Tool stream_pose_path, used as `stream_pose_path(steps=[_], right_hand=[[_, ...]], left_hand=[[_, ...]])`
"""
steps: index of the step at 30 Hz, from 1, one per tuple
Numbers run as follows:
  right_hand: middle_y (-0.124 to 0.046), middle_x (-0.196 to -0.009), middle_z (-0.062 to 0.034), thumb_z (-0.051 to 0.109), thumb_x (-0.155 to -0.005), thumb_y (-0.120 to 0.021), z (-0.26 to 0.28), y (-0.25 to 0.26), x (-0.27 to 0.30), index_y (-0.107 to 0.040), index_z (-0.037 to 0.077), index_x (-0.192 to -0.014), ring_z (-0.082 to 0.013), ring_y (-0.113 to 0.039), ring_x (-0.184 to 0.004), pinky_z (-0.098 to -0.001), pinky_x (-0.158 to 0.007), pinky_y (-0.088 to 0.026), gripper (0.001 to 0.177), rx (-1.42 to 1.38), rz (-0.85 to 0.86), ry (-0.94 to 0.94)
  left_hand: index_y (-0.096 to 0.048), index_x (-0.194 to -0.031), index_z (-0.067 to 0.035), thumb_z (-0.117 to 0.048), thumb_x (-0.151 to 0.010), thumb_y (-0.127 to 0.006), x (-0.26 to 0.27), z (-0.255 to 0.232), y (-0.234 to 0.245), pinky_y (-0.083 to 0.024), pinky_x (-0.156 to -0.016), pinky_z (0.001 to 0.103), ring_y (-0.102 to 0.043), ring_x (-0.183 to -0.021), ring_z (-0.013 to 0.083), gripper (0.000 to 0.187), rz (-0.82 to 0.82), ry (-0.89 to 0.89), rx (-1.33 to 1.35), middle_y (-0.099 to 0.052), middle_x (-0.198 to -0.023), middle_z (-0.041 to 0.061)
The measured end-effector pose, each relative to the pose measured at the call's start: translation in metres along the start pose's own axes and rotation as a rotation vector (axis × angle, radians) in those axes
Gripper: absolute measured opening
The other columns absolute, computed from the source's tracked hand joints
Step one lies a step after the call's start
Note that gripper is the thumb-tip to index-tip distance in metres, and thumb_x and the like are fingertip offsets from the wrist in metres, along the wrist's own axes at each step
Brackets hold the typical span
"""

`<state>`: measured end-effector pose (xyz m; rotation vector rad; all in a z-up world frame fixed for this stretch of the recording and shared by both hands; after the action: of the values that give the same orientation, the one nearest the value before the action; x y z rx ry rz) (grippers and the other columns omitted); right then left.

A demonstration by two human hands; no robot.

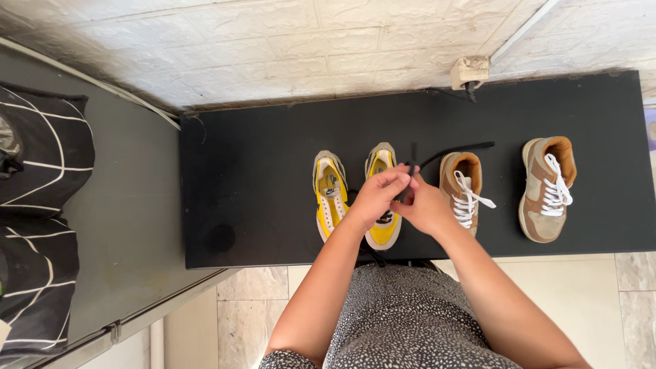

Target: The person removes white laces from a pair of beige sneakers and then threads black laces through the eyelets of a pair of yellow sneakers. The person ties the black laces on the yellow sneakers.

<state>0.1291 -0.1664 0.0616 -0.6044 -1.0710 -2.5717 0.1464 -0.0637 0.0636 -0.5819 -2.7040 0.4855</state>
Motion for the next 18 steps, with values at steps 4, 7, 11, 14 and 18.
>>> stream_pose_path(steps=[4, 7, 11, 14, 18], right_hand=[[-0.073, -0.087, -0.0013, 0.028, -0.086, -0.072, 0.013, -0.003, 0.002, -0.065, 0.007, -0.111, -0.0125, -0.069, -0.080, -0.0279, -0.071, -0.055, 0.033, -0.467, -0.066, 0.135], [-0.075, -0.088, -0.0038, 0.027, -0.096, -0.069, 0.008, 0.004, 0.006, -0.072, 0.013, -0.116, -0.0144, -0.071, -0.082, -0.0287, -0.074, -0.053, 0.025, -0.176, -0.033, 0.029], [-0.064, -0.087, -0.0140, 0.021, -0.080, -0.088, 0.026, 0.058, 0.027, -0.061, 0.000, -0.104, -0.0246, -0.063, -0.080, -0.0359, -0.068, -0.052, 0.041, -0.035, -0.333, 0.060], [-0.057, -0.118, -0.0162, 0.014, -0.085, -0.078, 0.094, 0.072, 0.065, -0.047, -0.003, -0.131, -0.0232, -0.056, -0.112, -0.0354, -0.087, -0.048, 0.058, -0.374, -0.330, 0.857], [-0.065, -0.088, -0.0004, 0.013, -0.097, -0.064, 0.035, 0.036, 0.019, -0.063, 0.010, -0.109, -0.0088, -0.060, -0.079, -0.0271, -0.068, -0.050, 0.013, -0.520, -0.104, 0.284]], left_hand=[[-0.078, -0.109, -0.003, -0.023, -0.104, -0.063, -0.003, -0.003, -0.001, -0.043, -0.111, 0.035, -0.052, -0.139, 0.0209, 0.025, 0.046, -0.056, 0.018, -0.053, -0.155, 0.016], [-0.078, -0.104, -0.005, -0.024, -0.098, -0.064, -0.002, 0.017, 0.012, -0.050, -0.090, 0.034, -0.064, -0.119, 0.0186, 0.024, -0.069, 0.164, 0.056, -0.054, -0.146, -0.005], [-0.075, -0.096, 0.000, -0.027, -0.104, -0.065, 0.000, -0.004, 0.011, -0.050, -0.078, 0.030, -0.062, -0.083, 0.0153, 0.030, -0.092, 0.065, -0.045, -0.070, -0.088, 0.006], [-0.076, -0.092, -0.002, -0.030, -0.096, -0.066, 0.006, -0.016, 0.012, -0.048, -0.063, 0.030, -0.058, -0.067, 0.0112, 0.029, -0.129, 0.143, -0.246, -0.069, -0.077, 0.000], [-0.077, -0.089, -0.005, -0.038, -0.094, -0.066, 0.012, -0.045, 0.015, -0.050, -0.063, 0.032, -0.061, -0.063, 0.0128, 0.035, -0.187, 0.148, -0.543, -0.068, -0.070, 0.006]])
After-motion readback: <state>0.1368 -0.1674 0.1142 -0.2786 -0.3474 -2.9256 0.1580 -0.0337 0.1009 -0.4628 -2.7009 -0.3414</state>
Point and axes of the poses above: each hand's wrist, its own x-axis away from the middle knuckle, its own y-axis out of the back of the hand, z = x × y, the point moved 10 cm from there along -x, towards the middle knuckle
